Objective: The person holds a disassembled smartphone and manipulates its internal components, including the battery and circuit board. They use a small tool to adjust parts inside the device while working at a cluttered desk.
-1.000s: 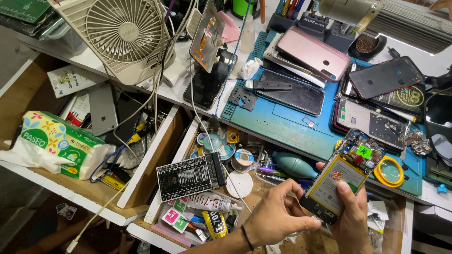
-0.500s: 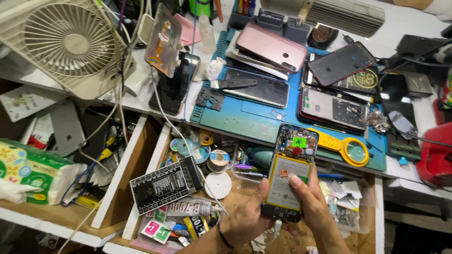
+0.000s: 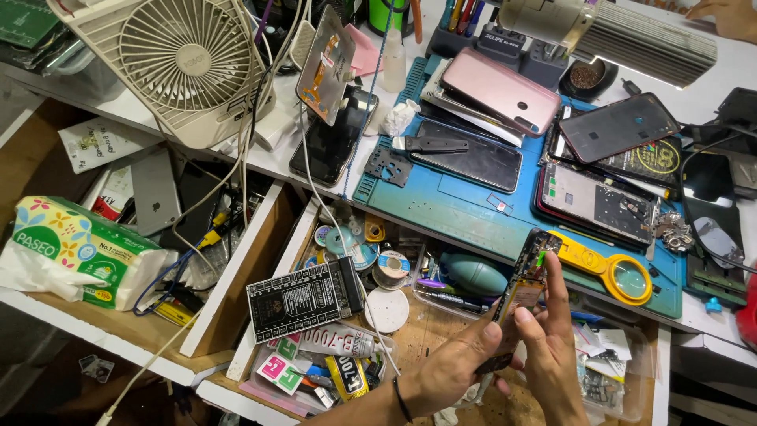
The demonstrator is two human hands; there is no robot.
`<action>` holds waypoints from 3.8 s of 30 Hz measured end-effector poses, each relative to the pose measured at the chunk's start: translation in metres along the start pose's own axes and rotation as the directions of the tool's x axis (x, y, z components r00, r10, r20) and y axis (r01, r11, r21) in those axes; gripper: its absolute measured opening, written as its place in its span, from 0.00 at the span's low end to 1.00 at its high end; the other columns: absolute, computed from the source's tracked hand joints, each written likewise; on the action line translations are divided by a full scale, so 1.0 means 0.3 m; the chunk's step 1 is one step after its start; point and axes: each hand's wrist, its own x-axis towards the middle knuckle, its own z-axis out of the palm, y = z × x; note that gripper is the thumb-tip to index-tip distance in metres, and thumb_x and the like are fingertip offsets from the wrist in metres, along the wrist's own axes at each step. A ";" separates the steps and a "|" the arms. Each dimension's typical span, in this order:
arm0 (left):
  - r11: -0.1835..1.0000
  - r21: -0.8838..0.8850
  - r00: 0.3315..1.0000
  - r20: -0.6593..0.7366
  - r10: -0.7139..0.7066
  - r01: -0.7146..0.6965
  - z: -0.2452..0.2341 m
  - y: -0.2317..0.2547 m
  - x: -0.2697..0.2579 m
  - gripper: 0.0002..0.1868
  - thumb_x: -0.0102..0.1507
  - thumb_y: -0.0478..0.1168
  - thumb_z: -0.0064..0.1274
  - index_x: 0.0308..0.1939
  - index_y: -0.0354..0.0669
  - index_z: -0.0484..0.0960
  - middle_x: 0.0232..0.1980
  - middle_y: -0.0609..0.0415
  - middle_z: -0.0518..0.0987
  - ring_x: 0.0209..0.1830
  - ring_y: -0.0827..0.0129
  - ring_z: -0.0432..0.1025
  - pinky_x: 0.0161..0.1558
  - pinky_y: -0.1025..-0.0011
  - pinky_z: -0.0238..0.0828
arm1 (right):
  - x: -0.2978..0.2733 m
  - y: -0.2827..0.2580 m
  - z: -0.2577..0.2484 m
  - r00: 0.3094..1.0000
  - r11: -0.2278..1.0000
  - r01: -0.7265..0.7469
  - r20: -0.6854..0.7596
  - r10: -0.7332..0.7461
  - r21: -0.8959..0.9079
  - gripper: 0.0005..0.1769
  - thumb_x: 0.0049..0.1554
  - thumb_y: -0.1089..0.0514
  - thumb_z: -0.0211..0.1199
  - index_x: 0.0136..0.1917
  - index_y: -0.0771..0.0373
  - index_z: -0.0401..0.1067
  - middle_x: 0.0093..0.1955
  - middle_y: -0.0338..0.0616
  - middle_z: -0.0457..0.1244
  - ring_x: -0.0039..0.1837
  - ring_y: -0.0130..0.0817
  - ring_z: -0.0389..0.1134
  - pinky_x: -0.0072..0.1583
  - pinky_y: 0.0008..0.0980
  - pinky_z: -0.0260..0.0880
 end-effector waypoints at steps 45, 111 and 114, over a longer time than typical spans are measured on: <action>0.813 0.521 0.943 -0.319 -0.096 0.259 0.043 0.178 -0.018 0.45 0.61 0.59 0.45 0.80 0.72 0.44 0.83 0.56 0.57 0.76 0.61 0.62 0.69 0.60 0.63 | 0.071 0.093 0.025 0.958 0.892 -0.216 0.261 0.116 0.397 0.61 0.47 0.41 0.66 0.85 0.38 0.34 0.74 0.54 0.59 0.57 0.52 0.73 0.55 0.51 0.79; -0.330 0.921 0.976 -0.217 0.003 0.206 -0.188 0.299 0.032 0.17 0.68 0.50 0.53 0.60 0.57 0.82 0.45 0.56 0.80 0.41 0.55 0.79 0.38 0.52 0.79 | 0.081 0.112 -0.008 0.915 0.778 -0.266 0.404 0.018 0.569 0.64 0.54 0.44 0.68 0.84 0.31 0.22 0.61 0.58 0.61 0.54 0.52 0.75 0.49 0.46 0.81; -0.430 0.898 0.981 -0.157 -0.114 0.094 -0.097 0.310 0.046 0.09 0.68 0.41 0.53 0.47 0.55 0.88 0.44 0.55 0.82 0.38 0.61 0.80 0.42 0.62 0.78 | 0.090 0.194 -0.013 0.912 0.806 -0.232 0.410 -0.014 0.544 0.57 0.55 0.46 0.65 0.85 0.45 0.30 0.65 0.59 0.59 0.58 0.53 0.74 0.51 0.54 0.82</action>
